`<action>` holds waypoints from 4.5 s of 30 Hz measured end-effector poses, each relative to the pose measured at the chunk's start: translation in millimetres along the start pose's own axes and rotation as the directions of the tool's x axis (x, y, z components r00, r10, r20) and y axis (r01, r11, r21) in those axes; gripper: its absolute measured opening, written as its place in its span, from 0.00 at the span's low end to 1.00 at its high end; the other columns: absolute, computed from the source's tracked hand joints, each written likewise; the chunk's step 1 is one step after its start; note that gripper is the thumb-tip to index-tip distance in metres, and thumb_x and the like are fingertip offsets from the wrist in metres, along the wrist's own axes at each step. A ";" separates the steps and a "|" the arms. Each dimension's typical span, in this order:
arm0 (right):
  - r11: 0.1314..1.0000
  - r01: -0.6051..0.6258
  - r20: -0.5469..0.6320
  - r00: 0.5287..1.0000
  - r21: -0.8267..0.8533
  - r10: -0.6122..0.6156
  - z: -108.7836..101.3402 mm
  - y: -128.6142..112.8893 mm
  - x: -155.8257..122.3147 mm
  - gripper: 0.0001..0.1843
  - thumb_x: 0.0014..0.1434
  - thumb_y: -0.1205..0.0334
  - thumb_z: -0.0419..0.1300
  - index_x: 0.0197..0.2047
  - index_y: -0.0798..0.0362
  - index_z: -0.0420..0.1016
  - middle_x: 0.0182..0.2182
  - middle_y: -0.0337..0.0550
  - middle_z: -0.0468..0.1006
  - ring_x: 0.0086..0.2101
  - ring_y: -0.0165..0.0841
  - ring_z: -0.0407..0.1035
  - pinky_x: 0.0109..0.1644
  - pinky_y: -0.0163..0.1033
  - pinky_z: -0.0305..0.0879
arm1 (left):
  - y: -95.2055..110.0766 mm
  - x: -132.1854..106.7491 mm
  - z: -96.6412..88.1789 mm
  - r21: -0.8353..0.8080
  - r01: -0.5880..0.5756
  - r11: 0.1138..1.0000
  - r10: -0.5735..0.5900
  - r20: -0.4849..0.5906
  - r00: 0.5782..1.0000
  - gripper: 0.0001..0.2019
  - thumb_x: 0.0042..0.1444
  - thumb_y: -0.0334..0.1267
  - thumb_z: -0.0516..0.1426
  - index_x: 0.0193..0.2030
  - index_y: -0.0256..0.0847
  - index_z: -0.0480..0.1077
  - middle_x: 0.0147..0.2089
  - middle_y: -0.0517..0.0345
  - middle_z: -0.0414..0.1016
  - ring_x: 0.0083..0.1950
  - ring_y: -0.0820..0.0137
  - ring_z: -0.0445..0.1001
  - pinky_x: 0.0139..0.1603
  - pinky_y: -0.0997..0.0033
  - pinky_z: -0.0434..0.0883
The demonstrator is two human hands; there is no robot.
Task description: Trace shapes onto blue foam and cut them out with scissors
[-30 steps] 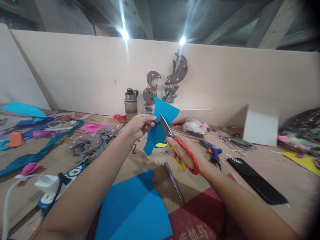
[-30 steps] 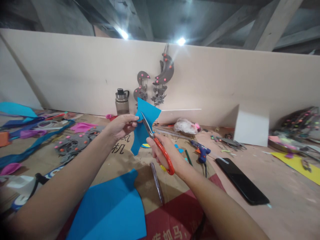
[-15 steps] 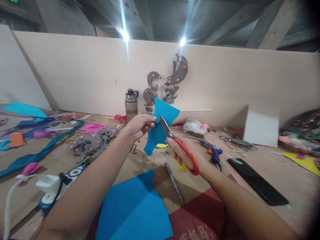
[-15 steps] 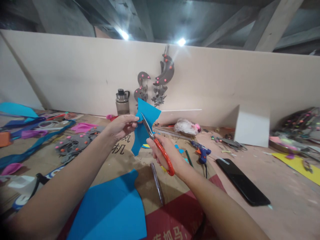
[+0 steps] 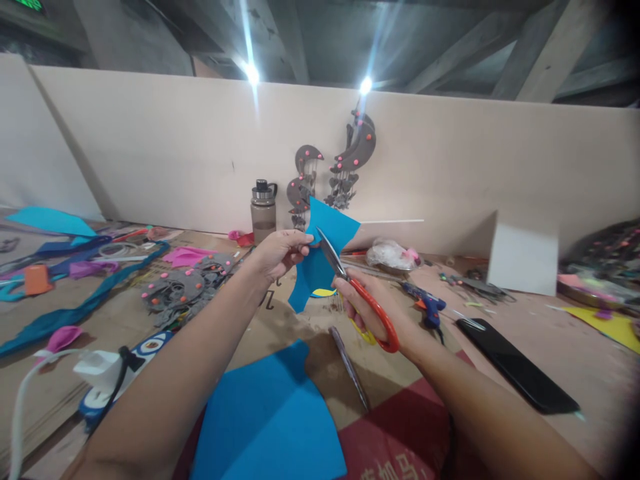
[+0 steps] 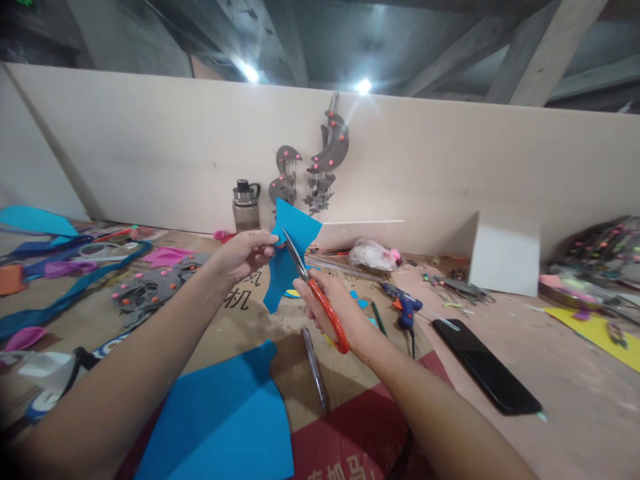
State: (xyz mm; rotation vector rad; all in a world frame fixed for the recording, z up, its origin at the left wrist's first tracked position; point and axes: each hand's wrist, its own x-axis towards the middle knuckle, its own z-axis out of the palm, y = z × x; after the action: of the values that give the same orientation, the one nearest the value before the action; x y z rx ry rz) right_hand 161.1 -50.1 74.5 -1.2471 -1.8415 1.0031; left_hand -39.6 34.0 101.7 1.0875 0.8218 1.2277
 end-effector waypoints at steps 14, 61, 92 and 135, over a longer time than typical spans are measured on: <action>0.994 0.095 -0.008 0.995 -0.058 -0.096 -2.1 -2.7 -1.8 0.18 0.64 0.45 0.56 0.33 0.49 0.60 0.21 0.32 0.66 0.18 0.26 0.62 0.20 0.31 0.60 | -2.4 1.5 -2.0 -0.021 -0.020 1.000 0.021 0.061 0.998 0.07 0.43 0.28 0.66 0.23 0.32 0.71 0.23 0.56 0.74 0.20 0.82 0.64 0.17 0.85 0.55; 0.988 0.094 0.104 0.991 -0.121 -0.082 -13.2 -11.9 -7.7 0.19 0.68 0.45 0.52 0.31 0.49 0.59 0.19 0.33 0.66 0.16 0.25 0.59 0.18 0.32 0.56 | 20.8 -12.8 -17.2 0.190 0.025 0.981 -0.055 0.155 0.986 0.12 0.39 0.28 0.68 0.18 0.35 0.68 0.15 0.59 0.68 0.18 0.81 0.62 0.17 0.83 0.53; 0.980 0.058 -0.123 0.989 -0.190 -0.082 -24.3 24.5 15.7 0.21 0.55 0.41 0.66 0.36 0.51 0.73 0.18 0.32 0.68 0.16 0.27 0.60 0.19 0.32 0.53 | 25.9 -12.0 -24.4 0.131 -0.063 0.989 0.036 0.201 0.979 0.14 0.43 0.29 0.68 0.18 0.36 0.65 0.16 0.62 0.64 0.17 0.83 0.59 0.16 0.85 0.53; 0.731 0.252 -0.282 0.956 0.634 -0.085 61.1 79.9 12.0 0.27 0.48 0.60 0.73 0.47 0.47 0.63 0.31 0.31 0.73 0.27 0.26 0.67 0.30 0.31 0.64 | -102.3 -45.1 -17.3 0.349 0.084 0.933 -0.147 0.158 0.976 0.13 0.43 0.41 0.69 0.24 0.38 0.70 0.18 0.57 0.74 0.19 0.78 0.64 0.20 0.79 0.54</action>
State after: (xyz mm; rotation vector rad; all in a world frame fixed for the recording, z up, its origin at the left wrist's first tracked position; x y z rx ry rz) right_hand 138.2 -32.7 -22.7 -0.6976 -1.2031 1.2024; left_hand -32.1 -6.0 -3.8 1.3875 0.9646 0.8892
